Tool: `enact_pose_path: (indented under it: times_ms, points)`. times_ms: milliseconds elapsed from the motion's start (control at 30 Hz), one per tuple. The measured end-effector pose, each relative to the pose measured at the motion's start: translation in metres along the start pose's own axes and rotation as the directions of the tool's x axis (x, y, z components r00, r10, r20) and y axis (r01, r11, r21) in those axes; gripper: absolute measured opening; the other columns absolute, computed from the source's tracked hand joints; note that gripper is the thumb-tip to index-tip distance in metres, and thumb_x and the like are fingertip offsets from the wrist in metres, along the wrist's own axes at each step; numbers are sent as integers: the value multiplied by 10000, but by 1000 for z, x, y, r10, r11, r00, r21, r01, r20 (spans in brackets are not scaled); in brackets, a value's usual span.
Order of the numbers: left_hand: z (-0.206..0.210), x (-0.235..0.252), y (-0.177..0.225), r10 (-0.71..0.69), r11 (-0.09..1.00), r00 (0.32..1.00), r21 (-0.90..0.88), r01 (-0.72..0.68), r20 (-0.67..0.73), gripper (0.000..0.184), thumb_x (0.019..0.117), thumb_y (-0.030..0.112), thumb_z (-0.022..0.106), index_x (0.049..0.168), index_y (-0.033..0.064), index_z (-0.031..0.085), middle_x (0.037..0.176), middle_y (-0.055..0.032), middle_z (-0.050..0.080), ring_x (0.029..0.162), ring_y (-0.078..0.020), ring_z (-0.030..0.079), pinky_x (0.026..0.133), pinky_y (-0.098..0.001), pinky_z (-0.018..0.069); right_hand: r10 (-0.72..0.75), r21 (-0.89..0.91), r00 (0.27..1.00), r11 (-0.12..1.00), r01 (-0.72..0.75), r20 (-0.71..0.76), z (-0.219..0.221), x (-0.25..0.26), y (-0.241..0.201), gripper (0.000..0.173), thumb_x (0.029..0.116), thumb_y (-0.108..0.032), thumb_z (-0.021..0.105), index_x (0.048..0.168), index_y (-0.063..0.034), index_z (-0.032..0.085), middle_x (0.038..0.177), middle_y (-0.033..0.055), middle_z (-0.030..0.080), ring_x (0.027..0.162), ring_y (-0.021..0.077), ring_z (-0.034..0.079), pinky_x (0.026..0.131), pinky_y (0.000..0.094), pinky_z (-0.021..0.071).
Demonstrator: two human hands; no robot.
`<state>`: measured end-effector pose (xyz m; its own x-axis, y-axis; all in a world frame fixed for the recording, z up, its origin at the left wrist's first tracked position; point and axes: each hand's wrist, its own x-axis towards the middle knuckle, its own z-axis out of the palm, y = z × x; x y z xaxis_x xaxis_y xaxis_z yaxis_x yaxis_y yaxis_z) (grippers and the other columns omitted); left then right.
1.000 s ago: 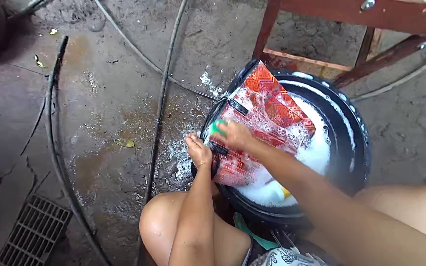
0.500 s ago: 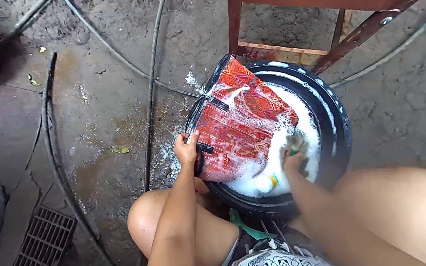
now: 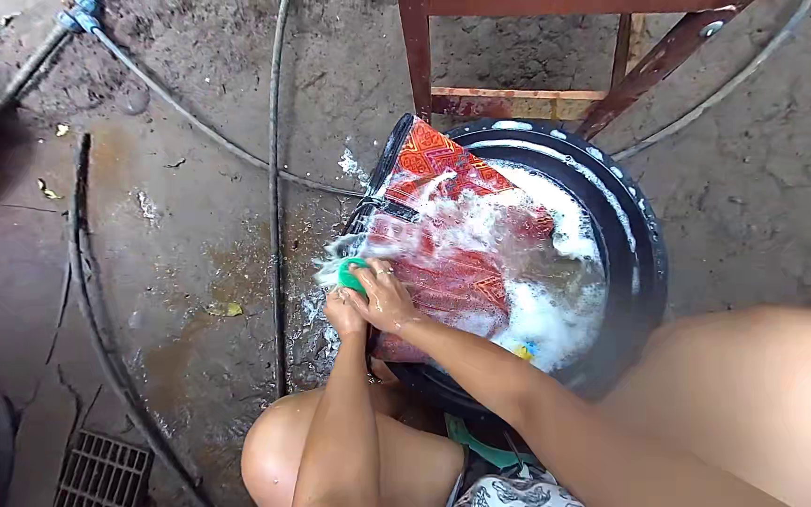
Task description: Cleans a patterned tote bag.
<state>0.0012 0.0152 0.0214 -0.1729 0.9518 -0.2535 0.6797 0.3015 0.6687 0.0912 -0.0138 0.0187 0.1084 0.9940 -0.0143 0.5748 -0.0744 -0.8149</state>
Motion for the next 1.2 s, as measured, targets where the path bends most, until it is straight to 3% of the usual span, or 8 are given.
enact_pose_path:
  times_ms: [100,267,500,700,867,967,1067,1200]
  points:
    - [-1,-1,4,-40,998,999,53,41,-15,391,1103,223,427,1060,-67,686,998,-269,692,1015,-384,671,937,-579,487,-119,-244,993,963,114,-6,-25,-10,68,409,998,-317,648,1367,-143,671,1328,239,638,1215,421,623,995,598,513]
    - [8,3,-2,13,998,995,69,-6,-100,482,1115,272,400,809,-28,621,728,-161,598,746,-290,620,748,-511,481,590,-343,792,719,-604,-158,-92,-28,150,506,1082,-367,474,1482,-59,496,1410,362,503,1176,541,602,911,672,512]
    - [9,2,-3,12,999,995,47,-8,-96,483,1119,276,388,863,-53,632,752,-188,614,762,-323,627,752,-542,484,75,-180,993,979,-91,-91,-4,-16,54,477,1028,-376,587,1401,-81,625,1332,287,582,1068,441,665,850,574,572]
    - [10,6,-4,12,999,994,37,-8,-112,491,1119,295,394,739,18,532,650,-82,492,652,-226,533,669,-460,441,635,-385,772,717,-580,20,-74,-58,139,551,1083,-392,461,1509,-43,466,1482,352,445,1196,524,598,959,637,508]
    - [12,8,-6,13,997,991,76,-3,-135,515,1125,298,364,766,-17,558,706,-159,554,722,-307,588,717,-530,458,232,-74,963,967,-244,-136,0,-4,34,501,1036,-345,574,1404,-5,580,1352,316,561,1060,466,669,851,580,574]
    - [13,7,-5,28,997,990,81,-18,-135,515,1124,311,368,771,-13,557,705,-150,549,718,-300,583,710,-517,460,66,-141,997,987,-71,-39,0,-36,65,465,1026,-357,590,1372,-50,636,1308,279,603,1044,430,681,836,567,583]
    - [12,7,-3,41,995,990,99,-27,-135,511,1120,297,382,776,-28,574,701,-155,559,717,-300,591,718,-514,460,354,-351,927,889,-293,124,-51,-62,141,508,1070,-342,521,1464,-22,540,1439,344,504,1268,512,561,1040,620,468]
    - [14,10,-3,-1,999,988,52,10,-153,491,1122,293,398,775,-5,577,674,-111,531,679,-240,564,699,-464,456,559,-364,825,753,-548,-87,-56,-29,137,553,1085,-386,463,1492,-12,474,1474,364,442,1159,520,624,919,611,542]
